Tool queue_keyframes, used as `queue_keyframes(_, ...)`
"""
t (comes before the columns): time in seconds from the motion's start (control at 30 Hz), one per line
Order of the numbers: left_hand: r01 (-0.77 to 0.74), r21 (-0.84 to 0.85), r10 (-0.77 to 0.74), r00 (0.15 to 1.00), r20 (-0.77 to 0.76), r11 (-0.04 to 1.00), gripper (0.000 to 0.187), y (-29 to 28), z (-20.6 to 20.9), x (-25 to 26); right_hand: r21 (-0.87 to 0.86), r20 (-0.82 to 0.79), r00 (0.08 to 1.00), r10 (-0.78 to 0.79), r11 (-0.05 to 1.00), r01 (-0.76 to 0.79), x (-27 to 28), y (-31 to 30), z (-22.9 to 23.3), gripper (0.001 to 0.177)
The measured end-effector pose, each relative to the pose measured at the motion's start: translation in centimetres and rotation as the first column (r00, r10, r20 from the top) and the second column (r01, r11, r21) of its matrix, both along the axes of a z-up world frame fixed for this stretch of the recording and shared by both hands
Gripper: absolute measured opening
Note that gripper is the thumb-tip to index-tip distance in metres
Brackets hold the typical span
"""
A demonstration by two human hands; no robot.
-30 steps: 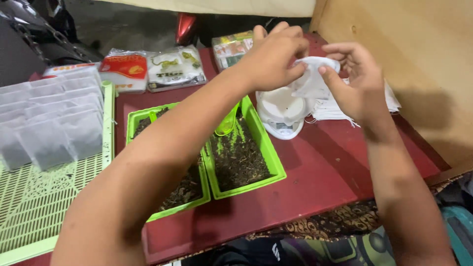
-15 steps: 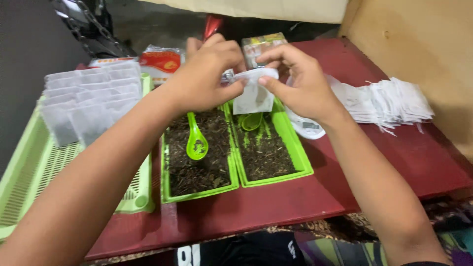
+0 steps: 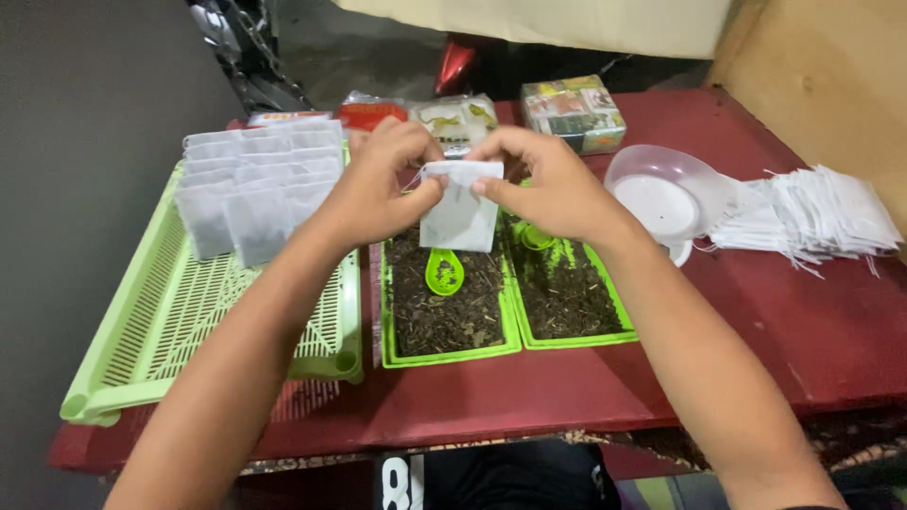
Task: Filling tea bags with loose tea leaves using a spoon and placing them in a tray.
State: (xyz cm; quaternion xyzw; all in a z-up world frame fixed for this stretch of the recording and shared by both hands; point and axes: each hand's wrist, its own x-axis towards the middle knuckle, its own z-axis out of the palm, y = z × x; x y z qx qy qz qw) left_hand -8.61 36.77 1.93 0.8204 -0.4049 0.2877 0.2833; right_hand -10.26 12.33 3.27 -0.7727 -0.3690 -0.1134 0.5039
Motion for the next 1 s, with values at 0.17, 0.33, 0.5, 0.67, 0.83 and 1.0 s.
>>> queue_keyframes(0.17, -0.018, -0.022, 0.017, 0.998, -0.062, 1.000, 0.013, 0.3, -1.6, 0.9, -0.068, -0.063, 0.998, -0.021, 0.998, 0.017, -0.3, -0.3, 0.0, 0.017)
queue_keyframes(0.33, 0.090, -0.095, -0.100, 0.989, -0.105, 0.991, 0.010, -1.1, -1.1, -0.6, -0.028, -0.011, 1.000, 0.007, 1.000, -0.007, -0.3, -1.5, -1.0, 0.009)
queue_keyframes(0.5, 0.126, -0.099, -0.144, 0.970, -0.195, 0.987, 0.001, -2.2, -0.8, -0.9, -0.043, 0.076, 0.997, 0.007, 0.999, -0.004, -0.6, -2.2, -1.1, 0.006)
queue_keyframes(0.67, 0.125, -0.091, -0.140, 0.973, -0.185, 0.988, 0.004, -1.9, -0.9, -1.3, -0.069, 0.109, 0.994, 0.001, 0.998, 0.006, -1.5, -2.0, -0.3, 0.004)
queue_keyframes(0.83, 0.099, -0.091, -0.117, 0.966, -0.228, 0.991, 0.009, -2.2, -0.3, -1.9, -0.107, 0.169, 0.986, -0.003, 0.994, 0.022, -2.3, -1.9, 0.3, 0.008)
queue_keyframes(1.0, 0.065, -0.067, -0.075, 0.985, -0.159, 0.996, 0.029, -1.8, -0.9, -1.3, -0.203, 0.201, 0.980, -0.016, 0.978, 0.057, -4.4, -1.6, 1.6, 0.019)
